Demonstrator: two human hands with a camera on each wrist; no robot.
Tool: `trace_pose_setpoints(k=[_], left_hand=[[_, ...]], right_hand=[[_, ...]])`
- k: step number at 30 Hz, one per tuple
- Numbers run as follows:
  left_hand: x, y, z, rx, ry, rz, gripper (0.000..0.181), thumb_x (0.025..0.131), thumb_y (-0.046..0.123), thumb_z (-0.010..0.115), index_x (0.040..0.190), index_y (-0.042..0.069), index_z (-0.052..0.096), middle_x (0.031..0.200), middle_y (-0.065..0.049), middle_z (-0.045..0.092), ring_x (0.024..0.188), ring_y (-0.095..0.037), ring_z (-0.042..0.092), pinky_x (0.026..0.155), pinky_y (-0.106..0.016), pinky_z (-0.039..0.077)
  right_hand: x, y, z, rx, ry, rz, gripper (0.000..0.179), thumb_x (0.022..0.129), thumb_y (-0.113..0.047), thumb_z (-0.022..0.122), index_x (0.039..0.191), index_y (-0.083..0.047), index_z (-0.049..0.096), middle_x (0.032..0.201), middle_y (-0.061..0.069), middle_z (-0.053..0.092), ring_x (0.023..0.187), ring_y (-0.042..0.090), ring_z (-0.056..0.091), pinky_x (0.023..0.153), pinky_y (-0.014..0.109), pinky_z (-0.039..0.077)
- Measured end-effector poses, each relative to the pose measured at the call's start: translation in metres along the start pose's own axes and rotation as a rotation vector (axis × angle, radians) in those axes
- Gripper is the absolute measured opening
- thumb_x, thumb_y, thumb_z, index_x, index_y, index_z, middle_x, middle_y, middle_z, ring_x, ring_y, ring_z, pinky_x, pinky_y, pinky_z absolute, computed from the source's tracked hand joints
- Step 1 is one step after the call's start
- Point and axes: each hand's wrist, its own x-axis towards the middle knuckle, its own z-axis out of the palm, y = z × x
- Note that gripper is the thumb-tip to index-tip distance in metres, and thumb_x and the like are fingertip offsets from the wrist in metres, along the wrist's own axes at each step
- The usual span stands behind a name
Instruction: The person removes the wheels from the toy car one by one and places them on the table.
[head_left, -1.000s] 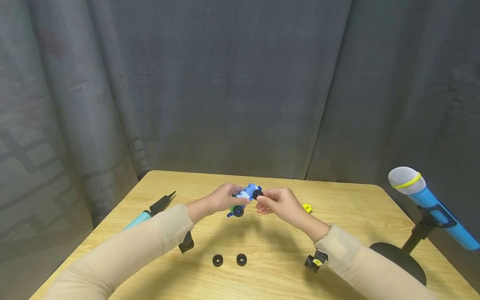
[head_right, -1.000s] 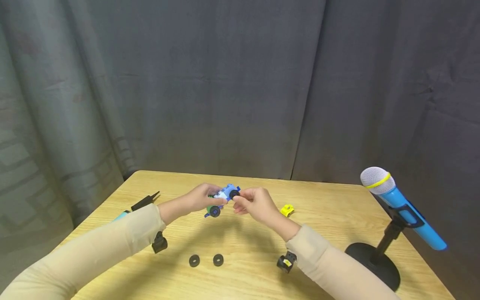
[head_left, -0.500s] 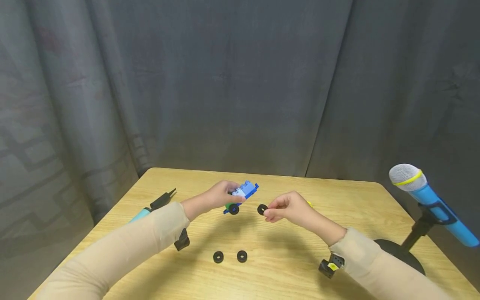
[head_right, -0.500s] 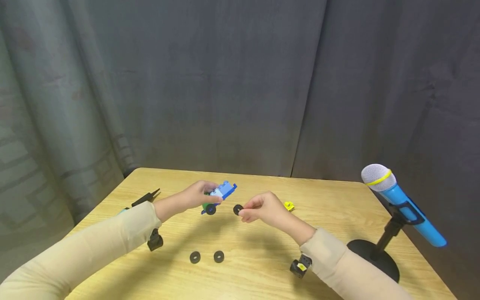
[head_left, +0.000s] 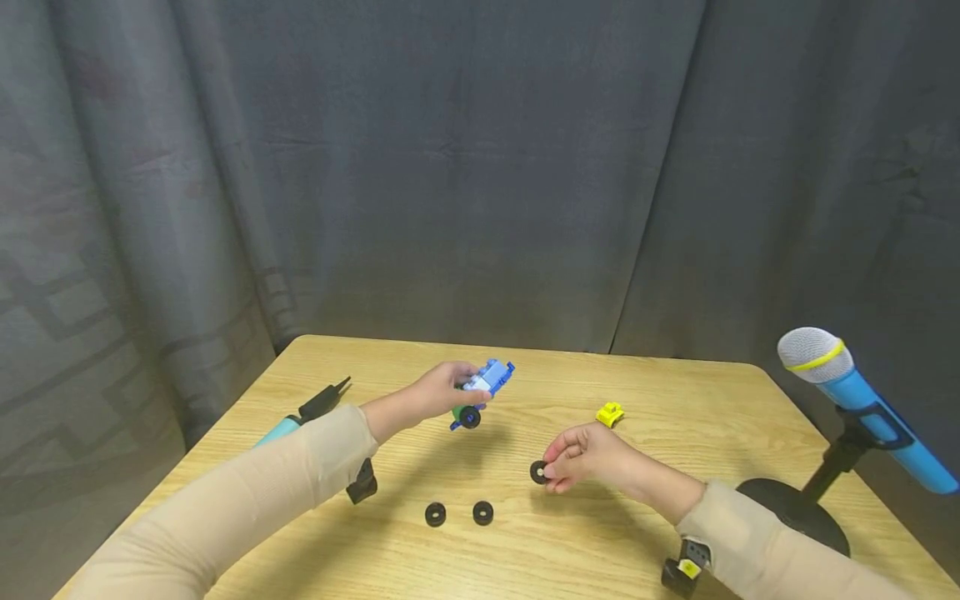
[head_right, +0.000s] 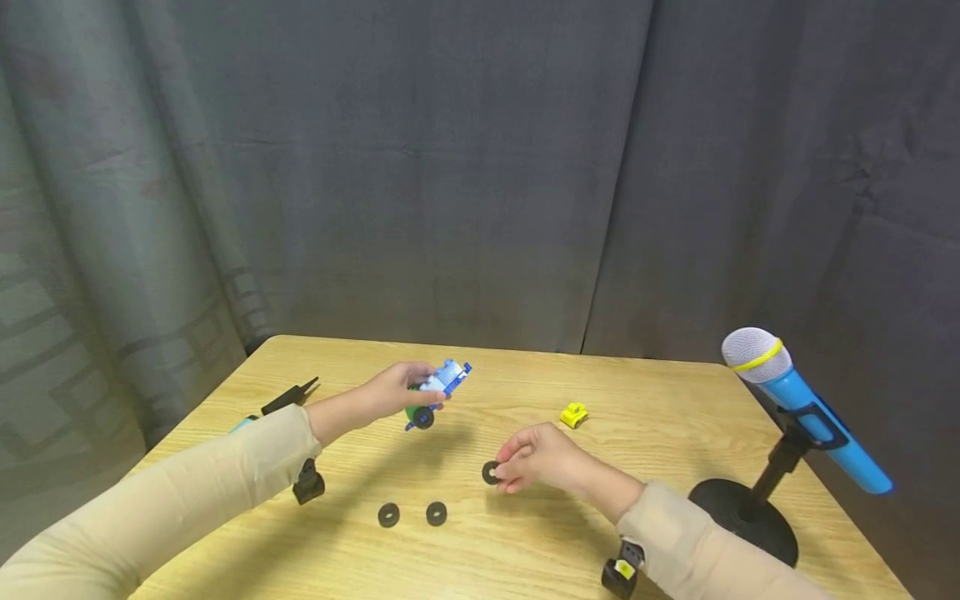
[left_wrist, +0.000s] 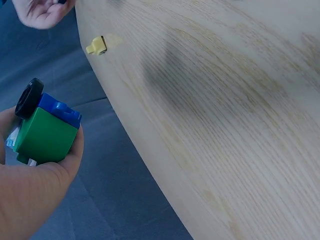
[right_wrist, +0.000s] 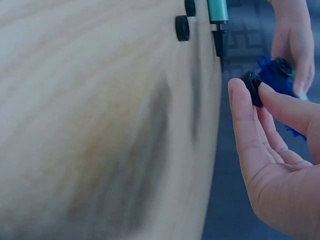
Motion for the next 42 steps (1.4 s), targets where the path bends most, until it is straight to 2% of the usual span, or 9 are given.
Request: trace_pose_setpoints(k=[3,8,13,19,30,35,42], left_hand=[[0.001,-0.001,0.001,-0.019,0.014,-0.007,0.056,0.092,0.021,0.068,0.138,-0.004,0.046,0.128,-0.020,0.060,0.096,-0.021,0.070,0.088,-0.036,0.055],[0.001,-0.002,0.002,0.025,0.031,-0.016,0.057,0.090,0.024,0.070,0.136,-0.001,0.049,0.130,-0.019,0.060,0.101,-0.020,0.066,0.091,-0.038,0.053],[0.002,-0.002,0.004,0.024,0.040,-0.020,0.056,0.090,0.025,0.071,0.134,-0.001,0.050,0.129,-0.018,0.061,0.101,-0.020,0.066,0.092,-0.038,0.053],[0.001,-0.001,0.007,0.000,0.034,-0.021,0.056,0.090,0.024,0.071,0.135,-0.001,0.050,0.127,-0.017,0.062,0.098,-0.020,0.068,0.092,-0.038,0.053],[0.001,-0.001,0.007,-0.007,0.029,-0.014,0.057,0.090,0.024,0.071,0.135,-0.003,0.049,0.126,-0.018,0.063,0.100,-0.022,0.068,0.094,-0.040,0.052],[0.002,-0.004,0.008,0.006,0.033,-0.005,0.058,0.089,0.024,0.072,0.135,-0.004,0.049,0.129,-0.021,0.060,0.112,-0.027,0.063,0.097,-0.041,0.050],[0.004,-0.004,0.006,-0.024,0.011,0.003,0.060,0.092,0.026,0.067,0.139,-0.003,0.044,0.138,-0.024,0.051,0.112,-0.029,0.062,0.087,-0.040,0.054]], right_hand=[[-0.002,0.005,0.002,-0.005,0.007,0.043,0.022,0.086,-0.002,0.069,0.102,0.012,0.062,0.090,0.016,0.073,0.077,0.020,0.072,0.074,0.032,0.059],[-0.003,0.015,0.006,0.002,0.011,0.088,0.022,0.086,-0.001,0.069,0.103,0.013,0.064,0.088,0.016,0.073,0.072,0.018,0.072,0.070,0.030,0.059],[-0.004,0.026,0.011,-0.011,-0.003,0.105,0.019,0.087,-0.001,0.068,0.100,0.012,0.065,0.084,0.015,0.072,0.068,0.015,0.072,0.066,0.027,0.059],[-0.003,0.033,0.020,-0.032,0.018,0.123,0.014,0.085,-0.001,0.070,0.095,0.010,0.068,0.082,0.014,0.073,0.063,0.012,0.070,0.064,0.027,0.059],[-0.002,0.035,0.024,-0.074,0.010,0.095,0.012,0.086,-0.003,0.069,0.092,0.009,0.069,0.079,0.016,0.072,0.061,0.011,0.069,0.064,0.027,0.059],[-0.002,0.036,0.022,-0.053,-0.002,0.097,0.015,0.086,-0.005,0.070,0.093,0.009,0.069,0.079,0.017,0.072,0.063,0.013,0.070,0.064,0.028,0.059],[0.000,0.032,0.016,-0.072,-0.007,0.083,0.019,0.089,-0.007,0.067,0.096,0.010,0.066,0.079,0.013,0.070,0.063,0.012,0.069,0.064,0.027,0.059]])
